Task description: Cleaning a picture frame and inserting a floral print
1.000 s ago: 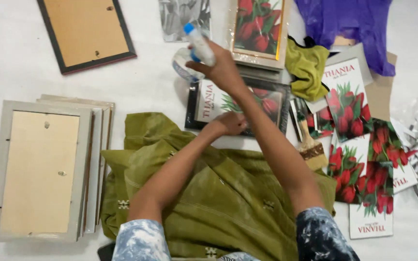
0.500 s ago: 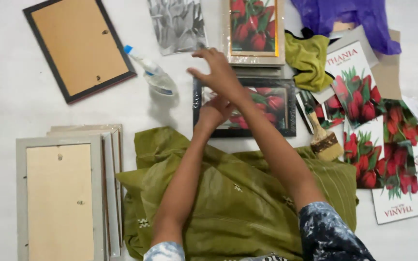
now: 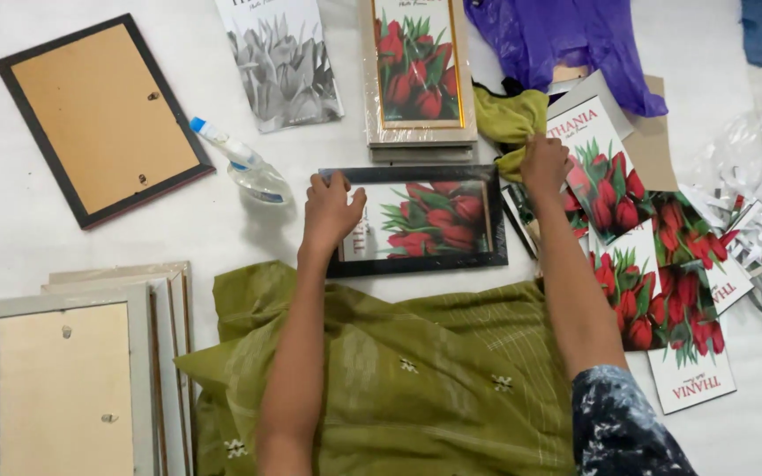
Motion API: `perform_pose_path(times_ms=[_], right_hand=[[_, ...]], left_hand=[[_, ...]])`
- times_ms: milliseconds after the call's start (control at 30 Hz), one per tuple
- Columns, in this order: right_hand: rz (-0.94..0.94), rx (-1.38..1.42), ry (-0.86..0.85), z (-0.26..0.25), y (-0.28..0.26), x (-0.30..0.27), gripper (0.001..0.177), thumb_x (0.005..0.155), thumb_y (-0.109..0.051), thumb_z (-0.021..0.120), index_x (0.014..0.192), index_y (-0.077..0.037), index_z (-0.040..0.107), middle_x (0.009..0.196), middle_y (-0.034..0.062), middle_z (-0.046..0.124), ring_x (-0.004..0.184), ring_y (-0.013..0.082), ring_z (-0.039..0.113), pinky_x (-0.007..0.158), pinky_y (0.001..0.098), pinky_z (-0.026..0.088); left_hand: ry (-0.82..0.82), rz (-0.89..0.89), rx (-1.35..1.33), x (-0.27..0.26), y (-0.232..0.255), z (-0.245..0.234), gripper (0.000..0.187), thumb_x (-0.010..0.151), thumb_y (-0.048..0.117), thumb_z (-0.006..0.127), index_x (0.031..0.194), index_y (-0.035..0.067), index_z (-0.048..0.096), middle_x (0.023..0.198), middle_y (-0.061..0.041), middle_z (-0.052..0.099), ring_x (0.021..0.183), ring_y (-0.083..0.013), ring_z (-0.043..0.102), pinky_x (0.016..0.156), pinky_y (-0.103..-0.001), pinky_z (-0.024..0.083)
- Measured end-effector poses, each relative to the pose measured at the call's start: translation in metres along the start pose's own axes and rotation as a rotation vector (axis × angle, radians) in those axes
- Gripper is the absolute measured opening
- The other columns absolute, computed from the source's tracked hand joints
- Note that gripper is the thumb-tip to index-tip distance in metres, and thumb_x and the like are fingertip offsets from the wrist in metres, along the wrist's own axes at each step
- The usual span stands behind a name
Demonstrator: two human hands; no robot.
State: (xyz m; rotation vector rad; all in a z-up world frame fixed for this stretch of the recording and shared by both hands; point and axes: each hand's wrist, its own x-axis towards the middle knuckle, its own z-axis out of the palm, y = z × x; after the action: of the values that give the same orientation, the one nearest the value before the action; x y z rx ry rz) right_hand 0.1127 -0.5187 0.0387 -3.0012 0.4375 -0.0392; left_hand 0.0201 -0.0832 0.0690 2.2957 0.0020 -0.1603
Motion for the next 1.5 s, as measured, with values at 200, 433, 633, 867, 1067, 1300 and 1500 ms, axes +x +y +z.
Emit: perform_pose_path(times_ms=[200,433,633,867,1067,1300,1500], right_hand=[[-0.232,0.402,0.392,-0.108,-0.033,-0.061,0.03,0.118,-0.026,0.046,0.102,-0.005,0.06,0.09,0.0308,0.059,0.096,0.0572,0.06,0.078,0.0595,0.048],[0.134,1.259,-0.052,-0.155,-0.034,-0.106,0.039,0.107,-0.052,0.054,0.12,-0.017,0.066,0.117,0.0059,0.072,0.108,0.0178,0.071,0.1,0.0348,0.057],[0.215,1.485,-0.415,-0.134,-0.045,-0.138,0.052,0.105,-0.059,0.05,0.119,-0.012,0.068,0.118,0.0097,0.072,0.108,0.0231,0.07,0.102,0.0431,0.053],[-0.148,0.819,-0.264,-0.208,-0.106,-0.197,0.033,0.115,-0.034,0.045,0.109,-0.015,0.071,0.101,0.006,0.063,0.102,0.0177,0.056,0.097,0.0374,0.043],[-0.285,0.468,0.299,-0.183,-0.072,-0.207,0.015,0.113,-0.026,0.062,0.11,-0.013,0.07,0.095,0.0176,0.066,0.099,0.0415,0.067,0.088,0.0472,0.05],[-0.408,0.2,0.162,-0.054,-0.044,-0.193,0.039,0.097,-0.024,0.07,0.131,-0.006,0.064,0.117,0.0218,0.054,0.106,0.0529,0.061,0.087,0.0606,0.053],[-0.398,0.175,0.242,-0.008,-0.116,-0.19,0.059,0.101,-0.038,0.067,0.154,-0.017,0.053,0.144,0.0257,0.052,0.135,0.0481,0.05,0.111,0.0591,0.041]], left_hand=[[0.04,-0.005,-0.027,-0.001,0.017,-0.002,0.029,0.098,0.035,0.06,0.102,0.008,0.051,0.11,-0.018,0.046,0.107,-0.0498,0.058,0.091,-0.059,0.05],[0.087,0.475,-0.446,-0.032,0.077,0.033,0.061,0.093,0.033,0.076,0.138,0.004,0.046,0.116,-0.023,0.048,0.116,-0.0493,0.054,0.105,-0.056,0.045],[0.024,0.605,-0.558,-0.038,0.084,0.071,0.076,0.083,0.035,0.084,0.148,0.024,0.047,0.132,-0.012,0.045,0.124,-0.0382,0.047,0.114,-0.05,0.035],[0.157,0.57,-0.532,-0.025,0.082,0.047,0.053,0.084,0.011,0.064,0.131,0.036,0.067,0.115,-0.002,0.055,0.106,-0.0303,0.055,0.099,-0.045,0.046],[0.353,0.912,-0.024,-0.022,0.09,0.02,0.046,0.088,0.019,0.073,0.128,0.039,0.066,0.119,-0.002,0.05,0.108,-0.0289,0.055,0.084,-0.04,0.048],[-0.203,0.344,0.403,-0.006,0.006,0.039,0.091,0.081,0.036,0.087,0.156,0.023,0.036,0.123,-0.019,0.045,0.118,-0.0472,0.049,0.091,-0.064,0.052],[-0.216,0.08,0.314,0.007,-0.013,0.008,0.06,0.097,0.059,0.062,0.135,0.012,0.057,0.123,-0.024,0.048,0.124,-0.0513,0.047,0.096,-0.062,0.047]])
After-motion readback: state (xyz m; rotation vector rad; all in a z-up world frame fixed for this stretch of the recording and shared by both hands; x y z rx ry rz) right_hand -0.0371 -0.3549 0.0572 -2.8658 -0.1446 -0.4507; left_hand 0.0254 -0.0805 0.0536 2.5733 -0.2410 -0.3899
